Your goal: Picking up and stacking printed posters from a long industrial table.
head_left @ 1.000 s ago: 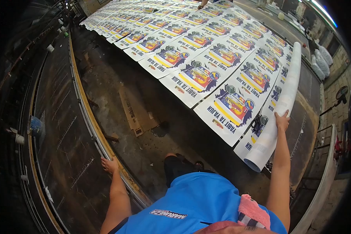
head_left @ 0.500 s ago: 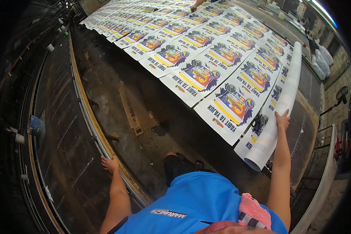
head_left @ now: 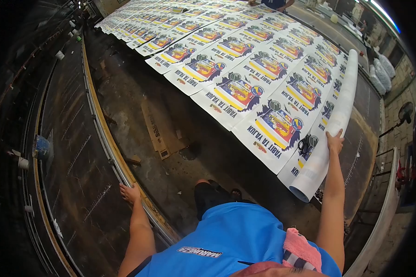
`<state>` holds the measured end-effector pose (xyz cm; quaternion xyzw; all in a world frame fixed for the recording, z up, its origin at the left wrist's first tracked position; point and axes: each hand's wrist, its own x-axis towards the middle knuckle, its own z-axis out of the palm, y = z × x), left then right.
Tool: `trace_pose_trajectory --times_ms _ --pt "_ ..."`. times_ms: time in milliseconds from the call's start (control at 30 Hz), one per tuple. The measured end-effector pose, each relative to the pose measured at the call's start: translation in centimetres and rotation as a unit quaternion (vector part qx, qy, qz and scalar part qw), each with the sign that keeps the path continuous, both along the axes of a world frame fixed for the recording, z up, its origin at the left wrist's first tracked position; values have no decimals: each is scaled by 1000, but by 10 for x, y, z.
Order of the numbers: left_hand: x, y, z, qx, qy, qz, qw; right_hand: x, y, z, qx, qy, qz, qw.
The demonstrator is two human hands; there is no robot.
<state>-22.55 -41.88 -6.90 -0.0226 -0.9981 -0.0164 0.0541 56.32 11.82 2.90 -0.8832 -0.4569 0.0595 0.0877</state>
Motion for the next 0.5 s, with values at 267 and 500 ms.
trace_pose_trajectory --times_ms 267,500 --pt "2 3 4 5 -3 -1 1000 -1 0 -2 -3 -4 -7 1000" --pt "4 2 5 13 -4 2 1000 2 3 -6 4 -4 -1 1000"
